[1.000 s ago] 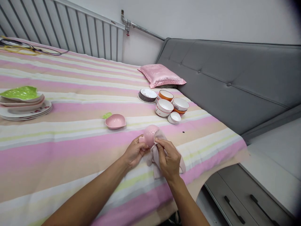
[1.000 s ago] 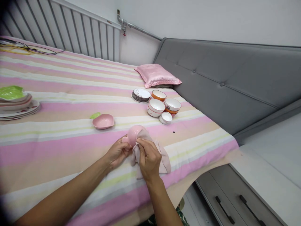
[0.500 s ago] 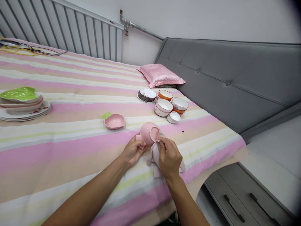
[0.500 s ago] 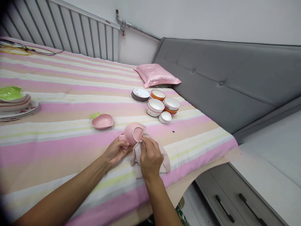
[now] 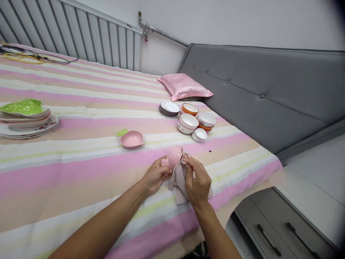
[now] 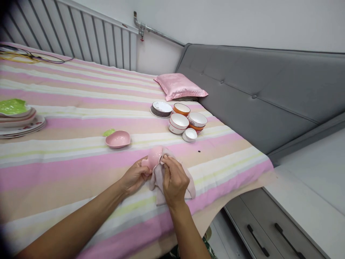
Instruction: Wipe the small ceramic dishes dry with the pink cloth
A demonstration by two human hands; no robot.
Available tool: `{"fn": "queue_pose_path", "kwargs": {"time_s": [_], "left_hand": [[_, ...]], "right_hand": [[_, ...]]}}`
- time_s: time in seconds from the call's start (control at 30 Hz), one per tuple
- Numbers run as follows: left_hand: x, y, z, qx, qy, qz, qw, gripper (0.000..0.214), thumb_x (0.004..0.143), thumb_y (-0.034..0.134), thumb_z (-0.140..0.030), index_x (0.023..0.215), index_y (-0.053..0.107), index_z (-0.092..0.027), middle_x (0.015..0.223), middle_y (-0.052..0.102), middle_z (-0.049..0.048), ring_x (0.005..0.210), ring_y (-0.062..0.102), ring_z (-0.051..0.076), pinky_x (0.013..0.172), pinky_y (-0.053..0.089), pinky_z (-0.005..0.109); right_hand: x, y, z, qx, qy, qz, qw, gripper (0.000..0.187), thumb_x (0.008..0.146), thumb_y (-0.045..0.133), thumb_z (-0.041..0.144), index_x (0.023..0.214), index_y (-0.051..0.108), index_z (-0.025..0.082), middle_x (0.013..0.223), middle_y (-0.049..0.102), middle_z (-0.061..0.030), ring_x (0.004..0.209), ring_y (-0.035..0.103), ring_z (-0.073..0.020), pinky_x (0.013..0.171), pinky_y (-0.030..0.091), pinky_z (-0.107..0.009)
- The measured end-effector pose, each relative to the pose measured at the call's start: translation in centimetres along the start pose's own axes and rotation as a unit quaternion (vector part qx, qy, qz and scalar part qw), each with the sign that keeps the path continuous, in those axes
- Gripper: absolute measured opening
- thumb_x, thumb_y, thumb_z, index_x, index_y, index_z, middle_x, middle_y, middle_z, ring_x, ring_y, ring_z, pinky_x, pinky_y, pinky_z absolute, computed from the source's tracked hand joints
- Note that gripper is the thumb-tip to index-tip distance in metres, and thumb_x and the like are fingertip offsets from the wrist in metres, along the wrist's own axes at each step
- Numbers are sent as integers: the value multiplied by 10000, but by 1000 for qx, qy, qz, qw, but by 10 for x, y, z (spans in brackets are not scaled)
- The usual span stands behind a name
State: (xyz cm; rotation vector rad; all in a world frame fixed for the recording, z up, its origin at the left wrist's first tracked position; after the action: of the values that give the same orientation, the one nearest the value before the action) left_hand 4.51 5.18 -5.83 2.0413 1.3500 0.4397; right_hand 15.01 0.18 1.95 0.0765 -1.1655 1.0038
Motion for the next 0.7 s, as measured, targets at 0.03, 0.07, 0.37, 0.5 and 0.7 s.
{"fn": "queue_pose_path", "kwargs": {"time_s": [0.03,0.07,0.37,0.5,0.7], "left_hand": [[0,0,-1,1,0,0,1000,373,550,474,13,866,590,-149,635,553,-21,556,478,78,557,396,200],[0,1,-1,3,1,1,1000,371,553,470,13,863,592,-148,627,552,-22,553,482,79,557,398,201],[1,-12,-6,-74,6,-61,995,254,550,516,23,739,561,-140,561,556,-37,483,483,68,523,413,189],[3,-17,-9,-112,18,-64,991,235,542,531,41,687,544,-144,522,535,-54,484,476,57,545,433,183],[3,-14,-9,-108,20,-60,992,202,530,526,38,628,524,-139,466,466,-70,462,426,49,555,433,194]], "right_hand": [[0,1,1,5,-6,4,1000,249,832,449,106,997,606,207,989,666,-51,994,593,-171,850,488,-338],[0,2,3,11,-11,9,1000,249,829,452,102,993,606,207,987,667,-51,990,594,-172,845,490,-338],[0,13,13,46,-23,65,997,248,823,445,78,982,596,193,970,664,-61,950,600,-161,819,483,-311],[0,13,11,23,-15,62,998,243,825,439,84,976,597,191,920,669,-54,907,610,-156,785,484,-290],[0,7,7,-23,-26,35,999,232,826,449,92,985,598,172,923,676,-61,909,617,-156,777,485,-269]]}}
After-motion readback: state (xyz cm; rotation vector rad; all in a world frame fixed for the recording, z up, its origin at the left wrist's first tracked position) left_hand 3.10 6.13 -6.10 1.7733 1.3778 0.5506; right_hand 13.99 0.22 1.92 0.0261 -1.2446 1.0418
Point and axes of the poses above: each hand's wrist, its own x-axis towards the middle knuckle, its own y-axis out of the palm, z = x × y, the point moved 8 cm from there along x, towards the middle knuckle
